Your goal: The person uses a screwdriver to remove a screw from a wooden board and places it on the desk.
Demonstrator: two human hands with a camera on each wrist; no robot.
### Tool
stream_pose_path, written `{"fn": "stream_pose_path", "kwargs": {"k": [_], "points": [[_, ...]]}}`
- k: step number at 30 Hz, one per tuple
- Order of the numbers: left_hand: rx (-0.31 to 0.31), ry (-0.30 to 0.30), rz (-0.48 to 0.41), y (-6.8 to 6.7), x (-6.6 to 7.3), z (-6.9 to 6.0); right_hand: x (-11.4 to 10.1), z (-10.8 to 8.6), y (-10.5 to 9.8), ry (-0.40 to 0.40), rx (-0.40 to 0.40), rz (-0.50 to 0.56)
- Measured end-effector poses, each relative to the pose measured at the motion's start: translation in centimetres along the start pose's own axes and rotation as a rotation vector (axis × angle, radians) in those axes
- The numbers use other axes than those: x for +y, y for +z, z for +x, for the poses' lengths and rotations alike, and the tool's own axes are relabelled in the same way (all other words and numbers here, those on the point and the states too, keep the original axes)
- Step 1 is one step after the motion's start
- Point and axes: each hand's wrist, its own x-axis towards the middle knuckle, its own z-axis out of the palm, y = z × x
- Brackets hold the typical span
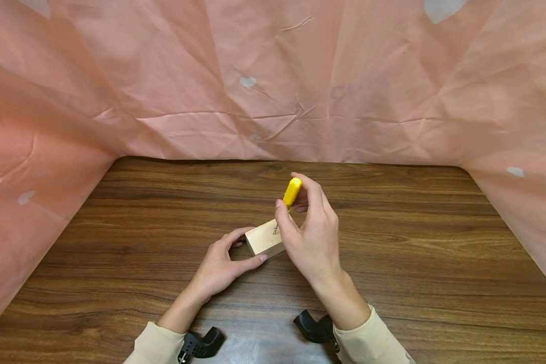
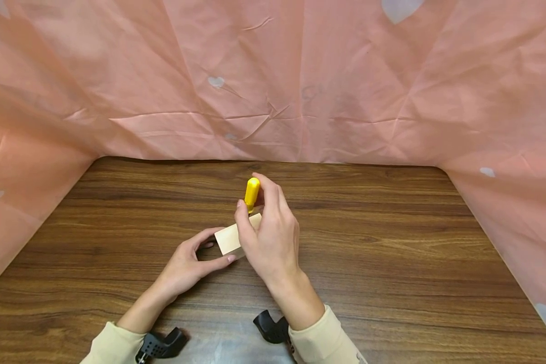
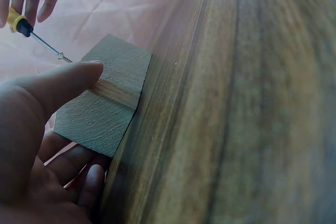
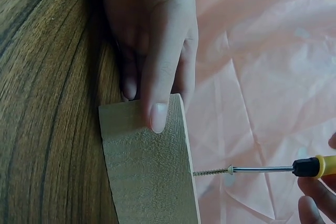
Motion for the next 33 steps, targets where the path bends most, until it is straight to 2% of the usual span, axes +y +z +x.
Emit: {"fn": "stream_pose_path", "kwargs": {"k": [7, 13, 20, 27, 33], "points": [[0.003, -0.007, 0.015, -0.09, -0.03, -0.1, -0.01, 0.03, 0.07, -0.005, -0.026, -0.008], [0.009, 0.009, 0.014, -0.07, -0.12, -0.03, -0.06, 0.03, 0.04, 0.003, -0.042, -0.043], [0.004, 0.002, 0.011, -0.14, -0.1, -0.02, -0.03, -0.02, 0.04, -0.032, -0.035, -0.056], [0.008, 0.015, 0.022, -0.25, -0.16, 0.01, -0.29, 0.06, 0.1, 0.001, -0.024, 0.074], [0.019, 0.012, 0.024, -0.33, -0.24, -0.06, -0.46, 0.1, 0.23, 0.036, -0.043, 0.059]]}}
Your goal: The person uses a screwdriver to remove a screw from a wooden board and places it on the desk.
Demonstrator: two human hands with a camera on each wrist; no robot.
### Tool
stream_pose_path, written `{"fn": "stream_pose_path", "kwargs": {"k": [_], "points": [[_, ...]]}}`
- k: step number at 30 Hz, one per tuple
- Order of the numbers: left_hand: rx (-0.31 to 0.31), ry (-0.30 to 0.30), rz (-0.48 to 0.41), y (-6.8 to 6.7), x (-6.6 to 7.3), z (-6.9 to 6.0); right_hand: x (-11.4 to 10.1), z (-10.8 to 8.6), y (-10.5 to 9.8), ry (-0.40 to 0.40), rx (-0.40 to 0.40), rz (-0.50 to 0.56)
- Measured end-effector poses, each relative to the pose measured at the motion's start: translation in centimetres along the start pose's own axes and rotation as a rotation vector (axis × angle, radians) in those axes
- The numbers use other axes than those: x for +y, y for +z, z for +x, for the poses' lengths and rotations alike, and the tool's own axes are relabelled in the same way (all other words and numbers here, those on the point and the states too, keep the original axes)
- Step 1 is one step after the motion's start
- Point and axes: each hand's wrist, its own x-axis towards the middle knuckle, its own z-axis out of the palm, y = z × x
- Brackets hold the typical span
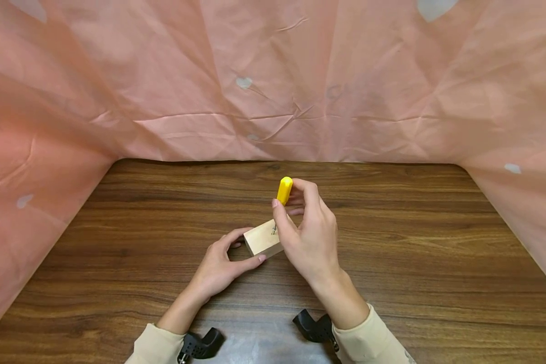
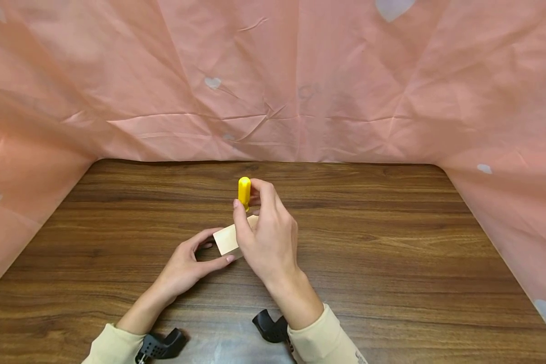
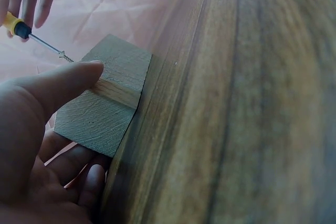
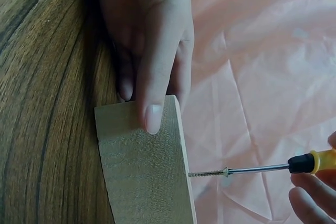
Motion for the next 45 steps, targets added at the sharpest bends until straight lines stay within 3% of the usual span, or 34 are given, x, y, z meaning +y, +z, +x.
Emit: {"fn": "stream_pose_path", "kwargs": {"k": [6, 10, 25, 45], "points": [[-0.003, -0.014, -0.008, 0.0, 0.07, -0.1, 0.18, -0.01, 0.13, -0.011, 0.035, -0.062], [-0.003, -0.005, -0.01, 0.03, 0.08, -0.02, 0.26, 0.09, 0.05, -0.027, 0.036, -0.054], [-0.004, -0.011, -0.019, 0.27, 0.2, 0.17, 0.44, -0.07, 0.09, 0.034, 0.038, 0.043], [-0.007, -0.009, -0.014, 0.33, 0.1, 0.19, 0.49, -0.06, -0.09, 0.045, 0.045, -0.021]]}}
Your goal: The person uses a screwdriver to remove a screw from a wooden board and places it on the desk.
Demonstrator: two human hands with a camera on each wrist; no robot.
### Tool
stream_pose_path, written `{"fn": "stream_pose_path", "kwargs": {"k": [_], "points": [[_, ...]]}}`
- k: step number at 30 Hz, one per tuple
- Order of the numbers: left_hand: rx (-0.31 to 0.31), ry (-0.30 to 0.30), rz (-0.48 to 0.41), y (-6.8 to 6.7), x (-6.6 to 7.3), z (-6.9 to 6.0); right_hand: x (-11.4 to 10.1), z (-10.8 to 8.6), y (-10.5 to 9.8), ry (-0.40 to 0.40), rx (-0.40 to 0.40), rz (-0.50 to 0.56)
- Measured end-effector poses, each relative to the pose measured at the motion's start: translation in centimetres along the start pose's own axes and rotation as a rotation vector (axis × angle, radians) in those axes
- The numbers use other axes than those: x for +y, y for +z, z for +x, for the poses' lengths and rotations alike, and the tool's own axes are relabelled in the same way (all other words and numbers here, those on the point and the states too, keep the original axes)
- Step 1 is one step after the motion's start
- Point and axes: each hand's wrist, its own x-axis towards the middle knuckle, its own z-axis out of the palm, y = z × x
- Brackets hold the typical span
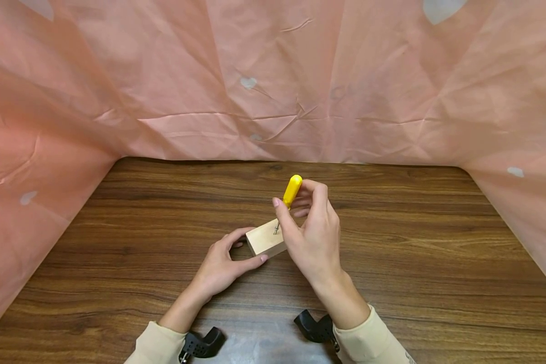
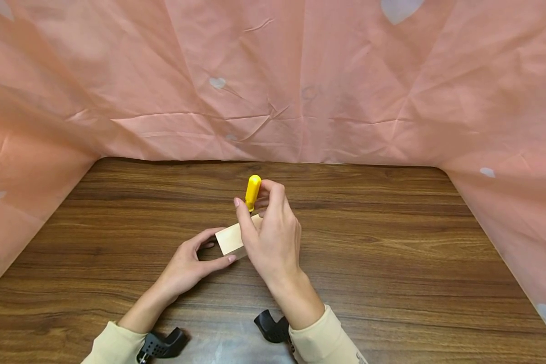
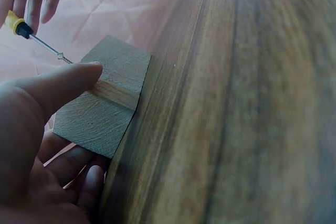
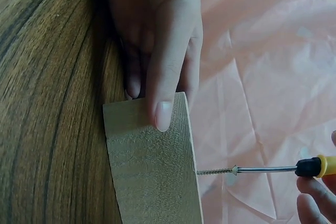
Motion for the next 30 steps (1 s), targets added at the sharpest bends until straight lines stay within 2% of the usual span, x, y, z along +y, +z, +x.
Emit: {"fn": "stream_pose_path", "kwargs": {"k": [11, 25, 30], "points": [[0.001, 0.014, 0.002, 0.12, 0.0, 0.06, 0.23, 0.1, 0.01, -0.054, 0.021, -0.022], [0.0, 0.03, -0.006, 0.0, -0.02, 0.07, 0.24, 0.11, 0.03, -0.076, 0.022, -0.017], [0.001, 0.028, -0.006, -0.02, -0.06, 0.05, 0.12, 0.05, 0.04, -0.051, 0.027, 0.02]]}}
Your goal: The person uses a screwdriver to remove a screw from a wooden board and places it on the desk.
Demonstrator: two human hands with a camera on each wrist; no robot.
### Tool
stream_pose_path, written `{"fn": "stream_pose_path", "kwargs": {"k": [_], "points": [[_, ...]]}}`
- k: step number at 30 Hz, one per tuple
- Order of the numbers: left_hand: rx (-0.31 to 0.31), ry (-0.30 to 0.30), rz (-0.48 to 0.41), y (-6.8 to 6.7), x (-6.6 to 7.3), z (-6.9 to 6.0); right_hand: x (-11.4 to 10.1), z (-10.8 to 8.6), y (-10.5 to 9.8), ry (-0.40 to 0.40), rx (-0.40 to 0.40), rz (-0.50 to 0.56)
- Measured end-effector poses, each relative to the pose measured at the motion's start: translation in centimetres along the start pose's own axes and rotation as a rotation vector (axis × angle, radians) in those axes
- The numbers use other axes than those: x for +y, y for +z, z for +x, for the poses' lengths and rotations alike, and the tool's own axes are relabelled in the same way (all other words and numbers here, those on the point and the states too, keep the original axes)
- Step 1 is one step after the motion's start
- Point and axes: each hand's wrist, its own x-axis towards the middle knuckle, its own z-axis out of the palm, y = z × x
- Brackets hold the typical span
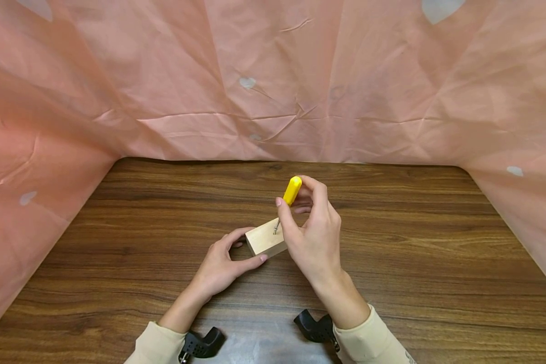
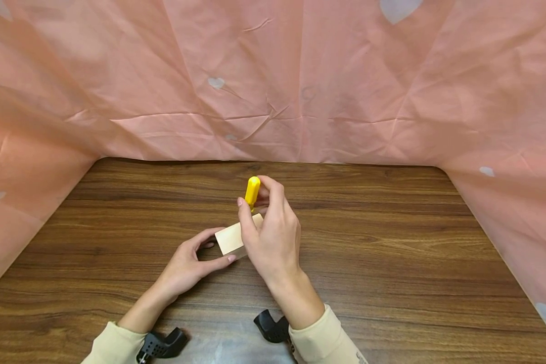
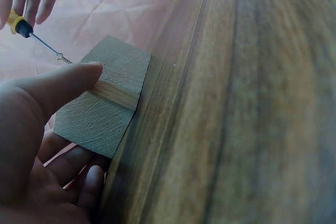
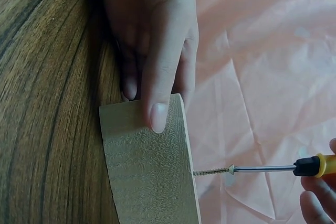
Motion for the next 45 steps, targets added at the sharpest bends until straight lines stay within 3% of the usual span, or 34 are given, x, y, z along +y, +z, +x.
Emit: {"fn": "stream_pose_path", "kwargs": {"k": [7, 15, 45], "points": [[-0.002, -0.003, -0.003, -0.08, -0.01, -0.02, -0.01, 0.02, 0.09, -0.008, 0.0, 0.028], [-0.003, -0.009, 0.004, -0.16, -0.06, -0.02, 0.05, 0.08, 0.15, -0.015, -0.018, -0.008], [-0.007, 0.0, 0.006, 0.02, 0.01, 0.25, 0.19, 0.0, -0.02, -0.031, 0.019, 0.002]]}}
